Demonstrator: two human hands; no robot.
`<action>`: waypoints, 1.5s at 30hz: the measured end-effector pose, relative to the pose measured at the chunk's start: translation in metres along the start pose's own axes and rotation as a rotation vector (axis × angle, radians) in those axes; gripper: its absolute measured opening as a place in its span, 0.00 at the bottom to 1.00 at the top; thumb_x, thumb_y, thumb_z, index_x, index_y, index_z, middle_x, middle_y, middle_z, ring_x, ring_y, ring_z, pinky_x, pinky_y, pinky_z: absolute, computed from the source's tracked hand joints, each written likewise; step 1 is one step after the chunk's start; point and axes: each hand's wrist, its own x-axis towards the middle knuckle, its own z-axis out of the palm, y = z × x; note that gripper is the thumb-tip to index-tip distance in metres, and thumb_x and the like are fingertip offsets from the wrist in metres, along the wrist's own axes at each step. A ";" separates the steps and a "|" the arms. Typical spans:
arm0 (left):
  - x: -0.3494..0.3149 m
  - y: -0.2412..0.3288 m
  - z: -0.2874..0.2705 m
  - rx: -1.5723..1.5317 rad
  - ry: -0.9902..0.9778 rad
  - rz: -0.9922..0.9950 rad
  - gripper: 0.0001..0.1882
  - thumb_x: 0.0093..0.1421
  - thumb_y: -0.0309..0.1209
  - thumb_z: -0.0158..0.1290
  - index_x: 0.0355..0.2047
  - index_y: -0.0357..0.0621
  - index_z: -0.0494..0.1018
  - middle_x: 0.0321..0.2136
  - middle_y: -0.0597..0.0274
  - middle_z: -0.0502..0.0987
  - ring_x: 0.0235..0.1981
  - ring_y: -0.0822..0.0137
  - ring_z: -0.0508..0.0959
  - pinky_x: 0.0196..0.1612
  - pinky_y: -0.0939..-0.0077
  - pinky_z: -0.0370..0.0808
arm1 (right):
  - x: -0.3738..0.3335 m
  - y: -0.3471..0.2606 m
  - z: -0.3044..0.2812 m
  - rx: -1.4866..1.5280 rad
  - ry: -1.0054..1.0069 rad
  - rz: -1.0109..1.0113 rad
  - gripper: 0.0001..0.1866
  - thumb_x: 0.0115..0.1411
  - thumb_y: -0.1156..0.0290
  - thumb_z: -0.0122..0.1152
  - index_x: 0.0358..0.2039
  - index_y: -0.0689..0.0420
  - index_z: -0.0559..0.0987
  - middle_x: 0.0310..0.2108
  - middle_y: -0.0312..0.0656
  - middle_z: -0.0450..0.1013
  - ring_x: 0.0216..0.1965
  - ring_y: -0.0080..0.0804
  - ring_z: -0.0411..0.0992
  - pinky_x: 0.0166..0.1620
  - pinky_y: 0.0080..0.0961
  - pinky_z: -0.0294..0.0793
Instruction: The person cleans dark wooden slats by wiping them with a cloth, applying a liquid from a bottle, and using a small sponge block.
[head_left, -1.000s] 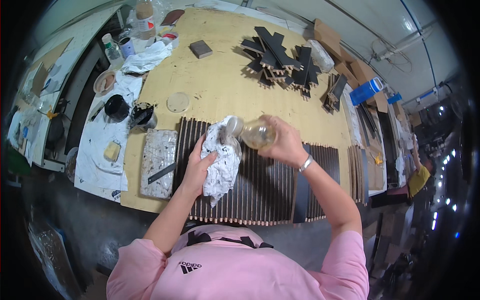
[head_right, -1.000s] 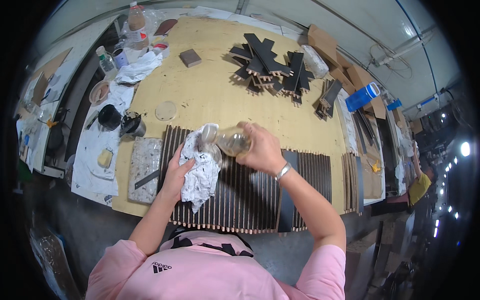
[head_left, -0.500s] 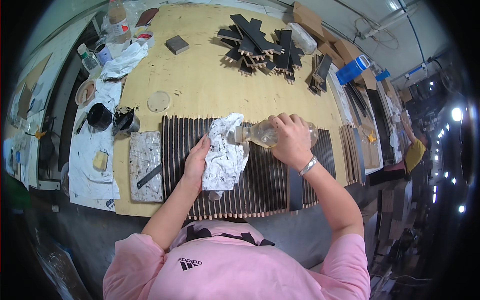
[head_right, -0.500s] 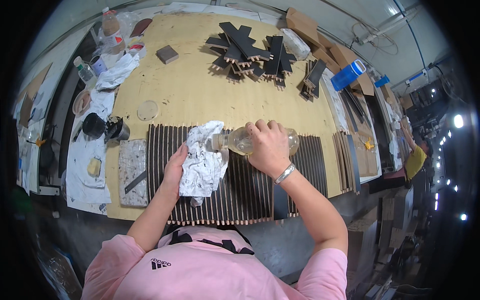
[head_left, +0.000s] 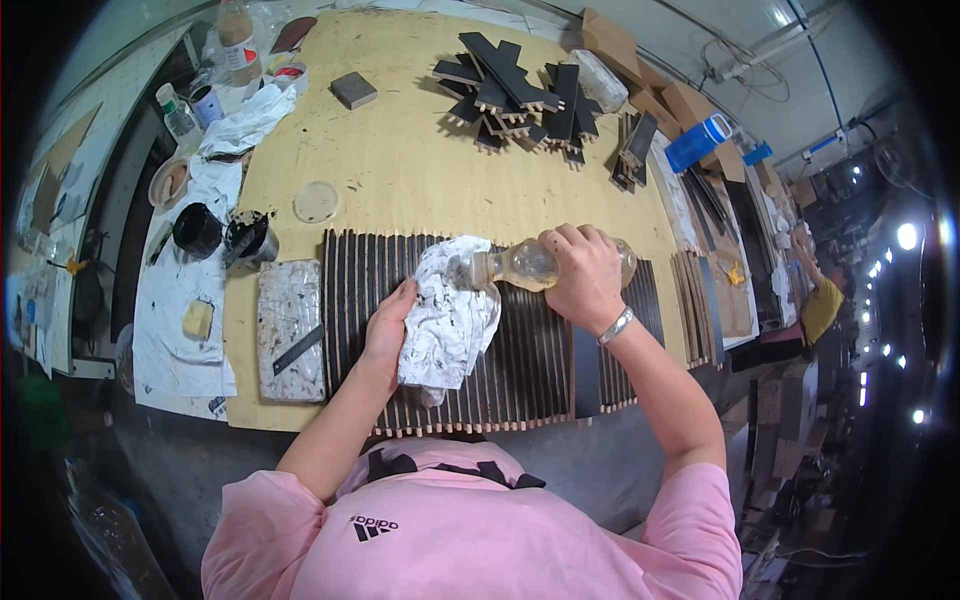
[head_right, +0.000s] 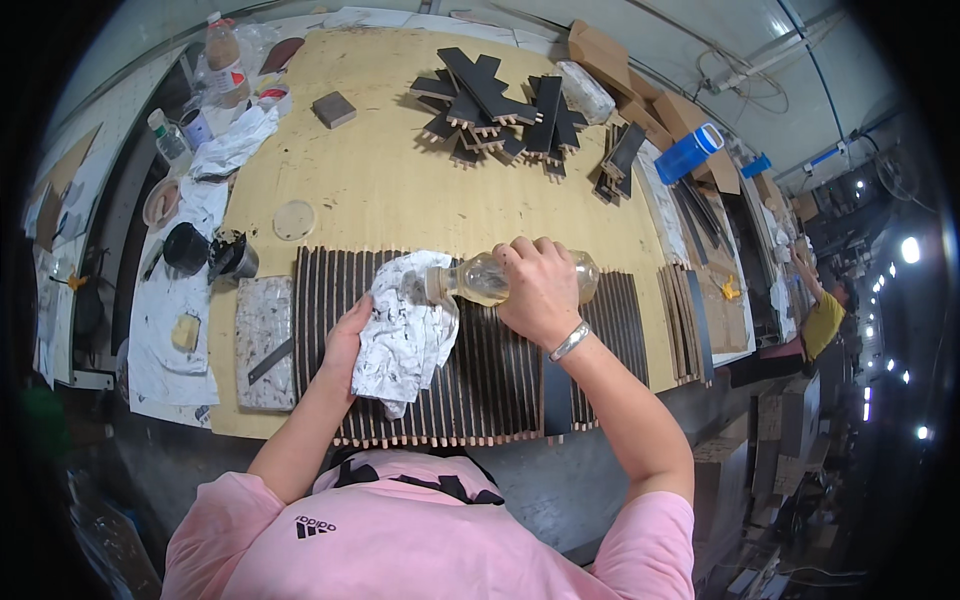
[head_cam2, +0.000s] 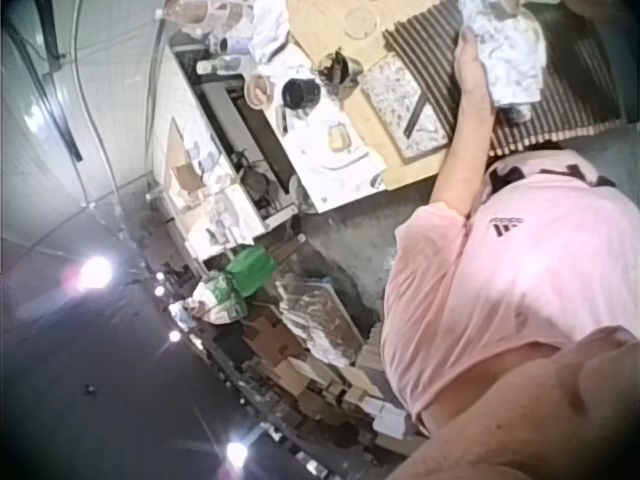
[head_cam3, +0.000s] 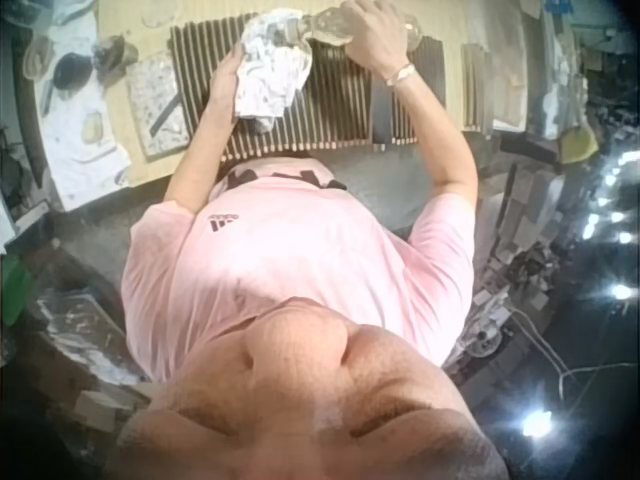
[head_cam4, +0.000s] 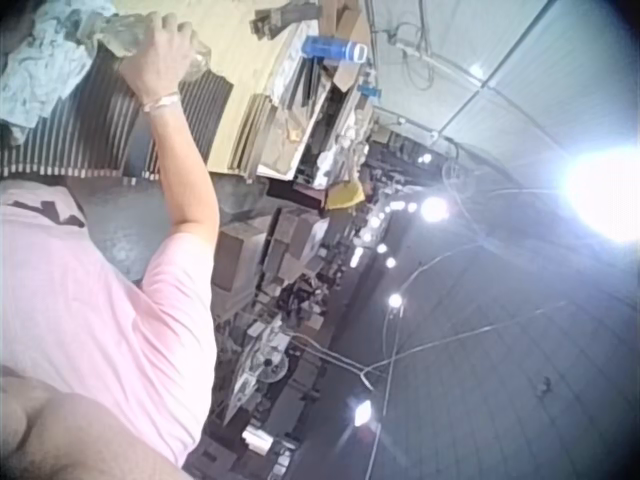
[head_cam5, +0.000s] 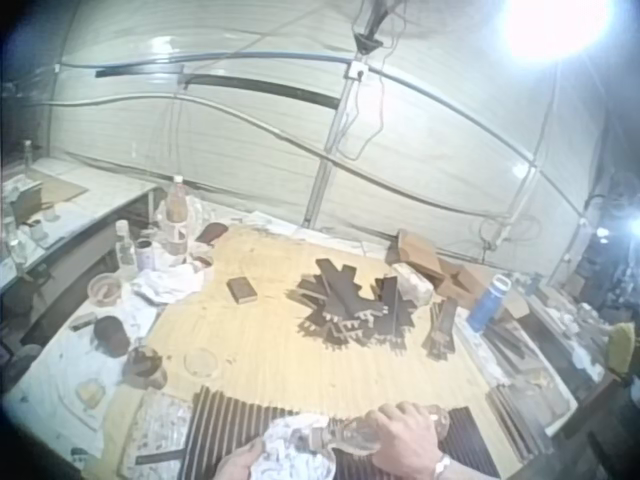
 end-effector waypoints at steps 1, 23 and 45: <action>-0.001 0.001 -0.001 -0.010 -0.004 -0.012 0.25 0.72 0.40 0.39 0.61 0.35 0.63 0.55 0.46 0.74 0.53 0.51 0.78 0.56 0.55 0.75 | 0.001 -0.001 0.001 0.002 -0.001 -0.003 0.20 0.35 0.79 0.63 0.35 0.53 0.80 0.32 0.39 0.74 0.37 0.41 0.72 0.44 0.35 0.71; -0.063 0.035 -0.046 0.065 0.096 0.107 0.27 0.72 0.41 0.40 0.63 0.34 0.60 0.56 0.46 0.72 0.54 0.53 0.76 0.59 0.56 0.72 | 0.130 -0.001 0.157 1.460 0.253 0.597 0.40 0.37 0.83 0.76 0.54 0.60 0.71 0.47 0.42 0.75 0.49 0.34 0.74 0.53 0.33 0.75; 0.057 -0.102 0.086 1.695 -0.843 0.572 0.27 0.60 0.28 0.54 0.61 0.46 0.68 0.60 0.50 0.70 0.61 0.54 0.70 0.64 0.58 0.64 | -0.234 -0.022 0.056 0.263 0.064 1.023 0.39 0.39 0.56 0.78 0.50 0.65 0.77 0.45 0.49 0.67 0.49 0.48 0.64 0.52 0.42 0.66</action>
